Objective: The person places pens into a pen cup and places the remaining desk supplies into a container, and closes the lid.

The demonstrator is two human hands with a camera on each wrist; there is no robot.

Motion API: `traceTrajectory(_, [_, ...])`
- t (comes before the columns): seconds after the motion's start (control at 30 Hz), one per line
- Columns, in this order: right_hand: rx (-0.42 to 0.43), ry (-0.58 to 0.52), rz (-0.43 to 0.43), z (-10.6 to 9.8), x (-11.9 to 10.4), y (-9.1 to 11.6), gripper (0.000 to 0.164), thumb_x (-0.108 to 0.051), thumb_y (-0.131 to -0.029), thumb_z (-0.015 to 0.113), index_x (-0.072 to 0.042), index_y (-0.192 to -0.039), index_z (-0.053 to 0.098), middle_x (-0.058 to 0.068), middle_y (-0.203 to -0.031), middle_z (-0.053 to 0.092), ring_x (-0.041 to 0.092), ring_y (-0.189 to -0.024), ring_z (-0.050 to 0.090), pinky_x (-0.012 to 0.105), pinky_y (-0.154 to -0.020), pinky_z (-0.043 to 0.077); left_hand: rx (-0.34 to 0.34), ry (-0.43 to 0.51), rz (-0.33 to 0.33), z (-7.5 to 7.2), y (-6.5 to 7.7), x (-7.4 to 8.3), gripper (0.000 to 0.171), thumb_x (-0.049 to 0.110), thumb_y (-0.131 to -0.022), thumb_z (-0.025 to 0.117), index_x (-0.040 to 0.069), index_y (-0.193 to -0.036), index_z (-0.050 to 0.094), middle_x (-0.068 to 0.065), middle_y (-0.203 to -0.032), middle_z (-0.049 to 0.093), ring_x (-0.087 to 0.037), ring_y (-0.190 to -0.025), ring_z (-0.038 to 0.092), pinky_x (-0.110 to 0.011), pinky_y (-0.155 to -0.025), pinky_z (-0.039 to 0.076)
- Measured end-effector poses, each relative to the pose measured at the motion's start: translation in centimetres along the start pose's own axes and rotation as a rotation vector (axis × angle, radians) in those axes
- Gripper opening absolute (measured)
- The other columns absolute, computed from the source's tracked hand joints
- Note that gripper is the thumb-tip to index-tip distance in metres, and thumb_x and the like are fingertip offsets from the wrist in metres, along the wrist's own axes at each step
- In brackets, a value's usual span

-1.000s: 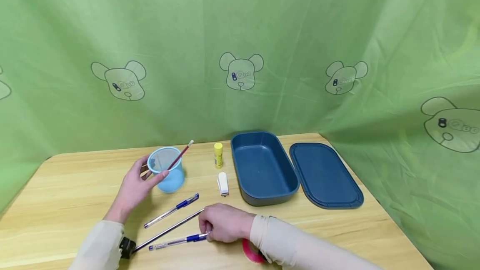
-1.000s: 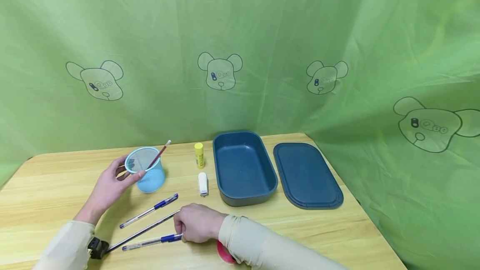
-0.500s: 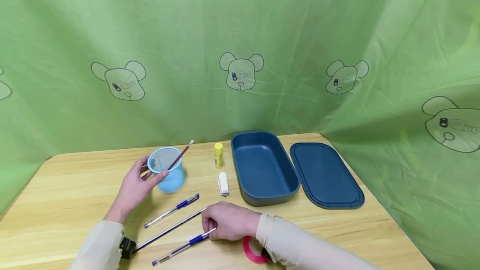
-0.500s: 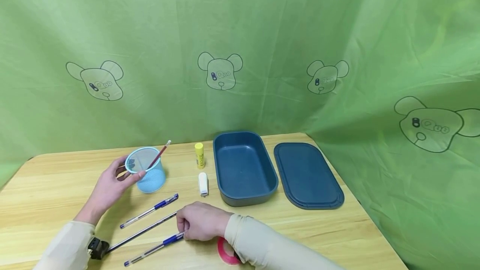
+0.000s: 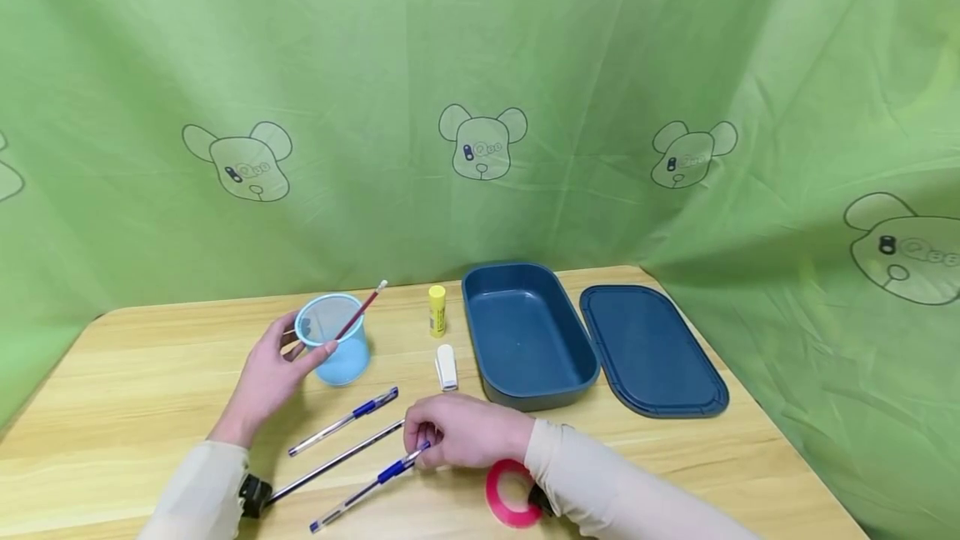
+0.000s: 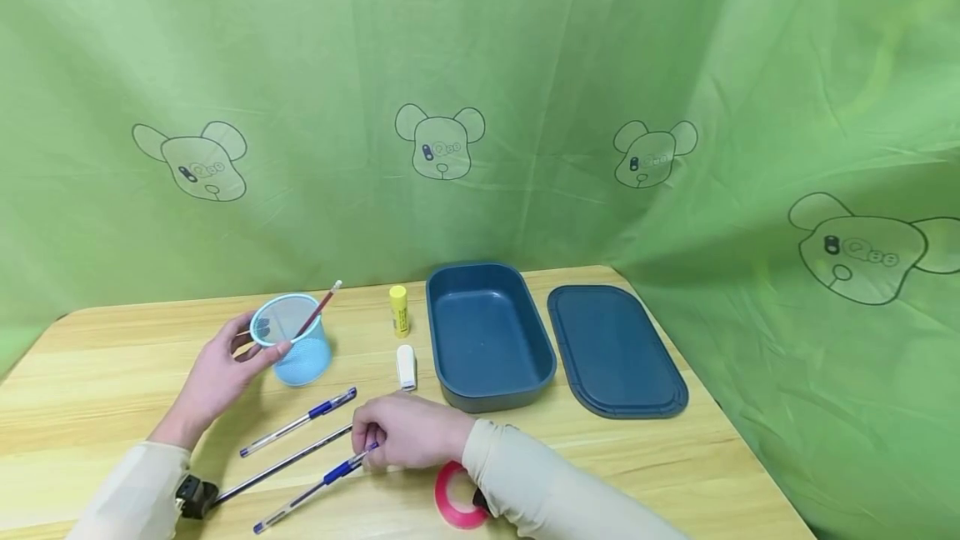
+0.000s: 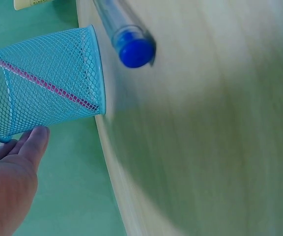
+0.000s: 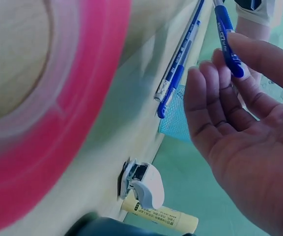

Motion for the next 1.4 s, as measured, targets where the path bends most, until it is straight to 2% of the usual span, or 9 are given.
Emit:
traceTrajectory(0.33, [0.083, -0.239, -0.021, -1.4, 0.2, 0.3, 0.013, -0.013, -0.087, 0.075, -0.021, -0.091, 0.066, -0.013, -0.082, 0.062, 0.003, -0.075, 0.057, 0.02, -0.069, 0.052, 0.005, 0.002, -0.002, 0.0, -0.1, 0.1, 0.091, 0.034, -0.086, 0.078, -0.008, -0.148, 0.026, -0.028, -0.144, 0.038, -0.041, -0.133, 0.037, -0.043, -0.11, 0.035])
traceTrajectory(0.77, [0.153, -0.456, -0.003, -1.9, 0.3, 0.3, 0.013, -0.006, -0.087, 0.075, -0.015, -0.094, 0.068, -0.008, -0.091, 0.066, 0.009, -0.084, 0.064, 0.026, -0.08, 0.055, 0.001, 0.006, -0.007, 0.0, 0.0, -0.2, 0.093, 0.036, -0.085, 0.077, -0.008, -0.148, 0.026, -0.028, -0.144, 0.037, -0.041, -0.134, 0.036, -0.044, -0.11, 0.035])
traceTrajectory(1.07, [0.239, -0.648, -0.055, -3.3, -0.2, 0.1, 0.015, 0.001, -0.087, 0.072, -0.002, -0.1, 0.066, 0.003, -0.097, 0.064, 0.015, -0.087, 0.064, 0.03, -0.084, 0.056, 0.007, 0.013, 0.011, 0.0, -0.2, -0.2, 0.091, 0.036, -0.086, 0.077, -0.008, -0.148, 0.027, -0.028, -0.143, 0.039, -0.041, -0.133, 0.038, -0.045, -0.111, 0.035])
traceTrajectory(1.23, [0.311, -0.715, -0.075, -4.0, -0.1, 0.0, 0.017, 0.005, -0.085, 0.071, 0.005, -0.101, 0.064, 0.004, -0.097, 0.064, 0.015, -0.087, 0.062, 0.026, -0.08, 0.056, 0.002, 0.022, 0.009, 0.0, -0.2, -0.2, 0.09, 0.034, -0.086, 0.078, -0.008, -0.148, 0.027, -0.028, -0.143, 0.039, -0.041, -0.133, 0.037, -0.045, -0.111, 0.034])
traceTrajectory(1.4, [0.369, -0.733, -0.089, -4.6, 0.2, 0.0, 0.018, 0.005, -0.084, 0.072, 0.005, -0.101, 0.064, 0.007, -0.095, 0.066, 0.016, -0.086, 0.063, 0.025, -0.078, 0.055, 0.002, 0.02, 0.0, 0.0, -0.1, -0.1, 0.09, 0.035, -0.086, 0.077, -0.008, -0.148, 0.027, -0.028, -0.143, 0.038, -0.041, -0.133, 0.037, -0.045, -0.111, 0.034])
Point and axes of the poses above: each hand's wrist, its own y-axis away from the middle knuckle, its own z-axis out of the palm, x = y × z, the point moved 7 cm from there along -y, towards the middle knuckle
